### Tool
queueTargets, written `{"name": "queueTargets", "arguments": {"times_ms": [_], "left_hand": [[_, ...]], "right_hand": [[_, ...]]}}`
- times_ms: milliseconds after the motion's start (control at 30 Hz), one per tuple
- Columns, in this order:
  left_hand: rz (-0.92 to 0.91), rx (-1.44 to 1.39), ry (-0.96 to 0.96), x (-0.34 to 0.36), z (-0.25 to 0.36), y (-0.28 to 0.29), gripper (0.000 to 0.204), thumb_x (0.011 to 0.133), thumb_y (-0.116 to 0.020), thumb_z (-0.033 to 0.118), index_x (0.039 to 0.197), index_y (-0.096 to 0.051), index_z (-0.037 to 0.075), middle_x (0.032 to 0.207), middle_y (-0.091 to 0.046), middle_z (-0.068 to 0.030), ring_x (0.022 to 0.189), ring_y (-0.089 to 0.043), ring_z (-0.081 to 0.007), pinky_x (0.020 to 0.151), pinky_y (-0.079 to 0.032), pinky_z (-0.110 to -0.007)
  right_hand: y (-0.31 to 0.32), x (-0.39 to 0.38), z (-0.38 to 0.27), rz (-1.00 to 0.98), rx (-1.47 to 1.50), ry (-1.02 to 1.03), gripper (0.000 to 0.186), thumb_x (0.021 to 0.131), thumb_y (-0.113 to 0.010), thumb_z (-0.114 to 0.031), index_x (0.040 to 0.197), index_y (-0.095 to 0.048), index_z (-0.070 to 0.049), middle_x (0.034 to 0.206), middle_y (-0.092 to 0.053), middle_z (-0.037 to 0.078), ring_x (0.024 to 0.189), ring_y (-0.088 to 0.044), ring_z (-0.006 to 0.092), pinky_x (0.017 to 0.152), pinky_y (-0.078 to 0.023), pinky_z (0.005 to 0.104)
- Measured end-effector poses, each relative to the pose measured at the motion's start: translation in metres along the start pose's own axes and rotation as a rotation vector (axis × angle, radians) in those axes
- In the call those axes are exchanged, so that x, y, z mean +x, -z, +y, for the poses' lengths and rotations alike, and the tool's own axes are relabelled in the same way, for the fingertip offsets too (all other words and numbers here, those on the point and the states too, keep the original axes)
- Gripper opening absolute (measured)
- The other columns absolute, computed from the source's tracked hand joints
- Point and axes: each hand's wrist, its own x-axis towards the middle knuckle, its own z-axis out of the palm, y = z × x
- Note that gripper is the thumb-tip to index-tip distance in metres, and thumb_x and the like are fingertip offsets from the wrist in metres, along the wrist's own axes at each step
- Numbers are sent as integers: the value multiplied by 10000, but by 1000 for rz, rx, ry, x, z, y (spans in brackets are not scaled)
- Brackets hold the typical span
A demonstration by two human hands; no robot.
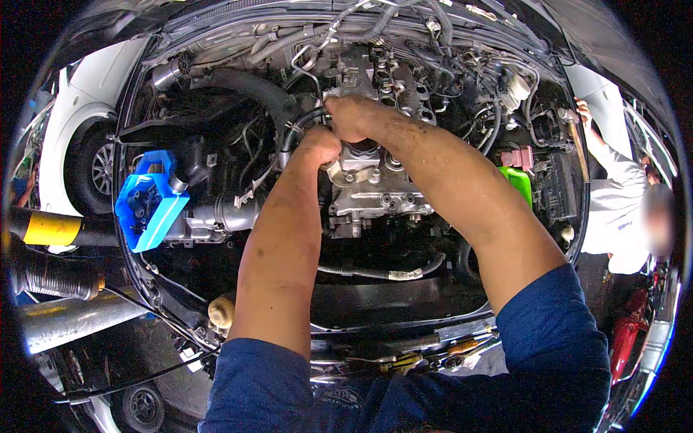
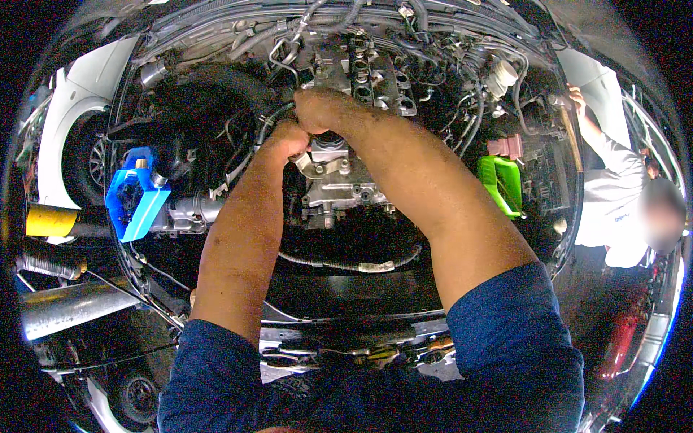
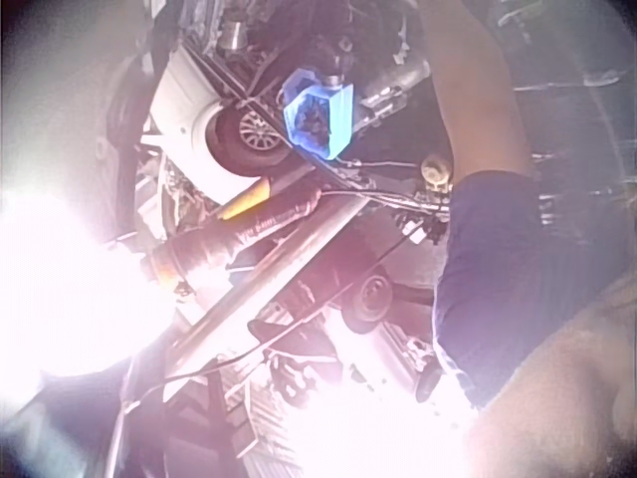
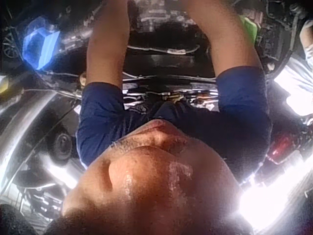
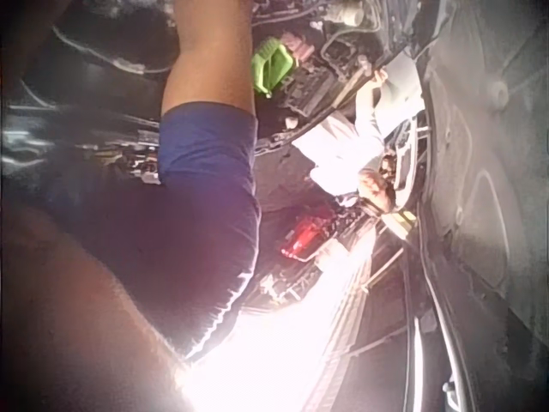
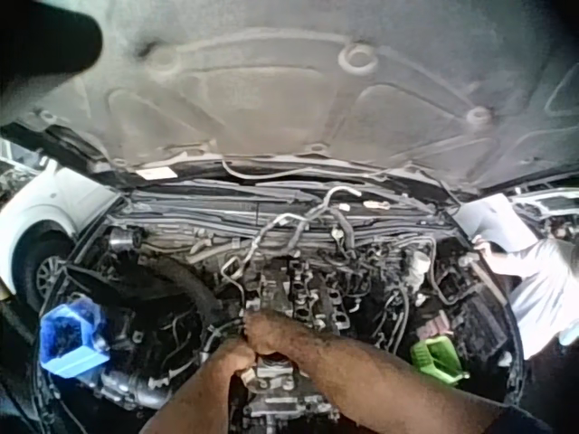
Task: Working on the internal components of a car engine using hand tools.
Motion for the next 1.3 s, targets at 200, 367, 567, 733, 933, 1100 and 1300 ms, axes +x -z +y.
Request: {"name": "queueTargets", "arguments": {"times_ms": [200, 367, 567, 733, 933, 1100, 1300], "left_hand": [[37, -143, 33, -2, -2, -1, 262, 704, -711, 183, 918, -761, 39, 1059, -706, -208, 978, -690, -360, 866, -538, -415], [8, -136, 11, -7, 0, 4, 262, 709, -701, 156, 932, -758, 30, 1057, -703, -220, 996, -686, -360, 868, -538, -420], [-38, -202, 26, -4, -3, 2, 281, 724, -683, 146, 971, -751, 31, 1091, -697, -219, 1020, -676, -369, 875, -533, -424], [-38, -196, 46, 1, -4, -1, 272, 744, -671, 153, 977, -751, 38, 1101, -696, -215, 1010, -680, -365, 869, -535, -420], [-64, -329, 42, -10, 0, 11, 249, 808, -634, 187, 973, -754, 43, 1084, -704, -209, 971, -701, -330, 815, -545, -401], [2, -752, 219, -22, 8, 13, 281, 816, -622, 182, 1006, -738, 9, 1074, -710, -217, 978, -701, -345, 822, -532, -414], [15, -615, 146, -5, -3, -5, 294, 817, -608, 174, 1021, -733, 2, 1102, -696, -238, 1051, -681, -367, 874, -518, -435]], "right_hand": [[-9, 5, 5, 86, 18, 88, 409, 847, -631, -125, 1239, -575, -23, 1146, -673, 245, 1089, -649, 394, 907, -519, 460], [-8, 8, 8, 43, -74, 81, 335, 830, -605, -77, 1158, -616, -12, 1085, -687, 255, 1006, -674, 413, 839, -543, 493], [-10, 4, 11, 204, -18, 186, 270, 815, -620, -91, 1063, -656, 9, 1042, -699, 251, 977, -686, 402, 821, -550, 490], [-9, 8, 8, -2, -46, 20, 353, 838, -632, -130, 1166, -614, -2, 1149, -667, 247, 1096, -636, 405, 932, -510, 464], [-12, 8, 10, 128, 0, 81, 326, 770, -663, -88, 1067, -643, 44, 1066, -694, 254, 1008, -683, 390, 835, -553, 477], [-11, 7, 11, 32, -19, 115, 337, 849, -624, -144, 1160, -618, -14, 1148, -671, 239, 1084, -643, 394, 918, -514, 466], [-13, 9, 6, 106, -98, 14, 343, 744, -677, -91, 1069, -652, 12, 1052, -699, 242, 1003, -681, 398, 865, -542, 471]]}}
